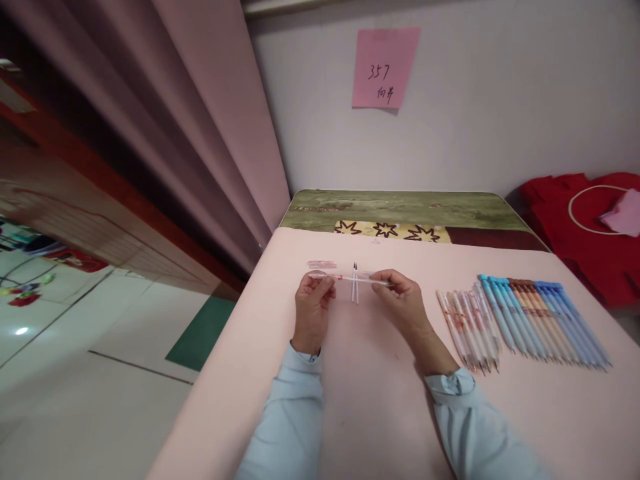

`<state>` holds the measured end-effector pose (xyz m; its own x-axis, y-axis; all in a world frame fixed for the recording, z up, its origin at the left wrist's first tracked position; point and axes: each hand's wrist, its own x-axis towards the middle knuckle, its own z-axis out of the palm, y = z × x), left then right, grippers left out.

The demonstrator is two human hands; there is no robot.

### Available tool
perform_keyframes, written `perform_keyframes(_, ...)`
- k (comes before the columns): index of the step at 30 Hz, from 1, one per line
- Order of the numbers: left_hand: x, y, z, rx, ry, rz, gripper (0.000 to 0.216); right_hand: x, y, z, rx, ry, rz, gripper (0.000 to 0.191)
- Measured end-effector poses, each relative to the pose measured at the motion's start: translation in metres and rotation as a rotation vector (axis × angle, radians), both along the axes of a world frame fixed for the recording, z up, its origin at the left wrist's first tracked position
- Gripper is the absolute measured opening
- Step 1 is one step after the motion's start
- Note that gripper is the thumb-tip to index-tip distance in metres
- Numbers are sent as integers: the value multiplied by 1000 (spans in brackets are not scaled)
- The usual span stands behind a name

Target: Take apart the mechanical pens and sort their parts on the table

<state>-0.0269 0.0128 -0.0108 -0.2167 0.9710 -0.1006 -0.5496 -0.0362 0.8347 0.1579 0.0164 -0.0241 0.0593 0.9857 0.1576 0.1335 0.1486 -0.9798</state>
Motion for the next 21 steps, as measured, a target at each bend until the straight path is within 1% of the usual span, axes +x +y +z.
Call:
perform_keyframes(3, 3, -1, 2, -27, -48, -22, 26, -7, 0, 0, 5, 27, 8, 24)
perform_keyframes(7, 7, -2, 2, -43, -52, -68, 30, -15, -1, 0, 11, 88, 7, 28)
perform_keyframes(11, 8, -3, 0, -44, -42, -72, 28, -18, -3, 2, 15, 54, -10, 27)
perform_keyframes(14, 10, -4, 0, -42, -30, -88, 30, -18, -5, 2, 9, 31, 11, 27)
perform_keyframes(16, 11, -4, 0, -41, -26, -105, 30, -17, -5, 1, -2, 0, 25, 30)
perform_keyframes(19, 12, -5, 1, -41, -11, -116, 30, -15, -6, 1, -29, -53, 28, 42)
perform_keyframes(21, 12, -5, 0, -45, -1, -109, 30, -15, -6, 1, -34, -58, 40, 38)
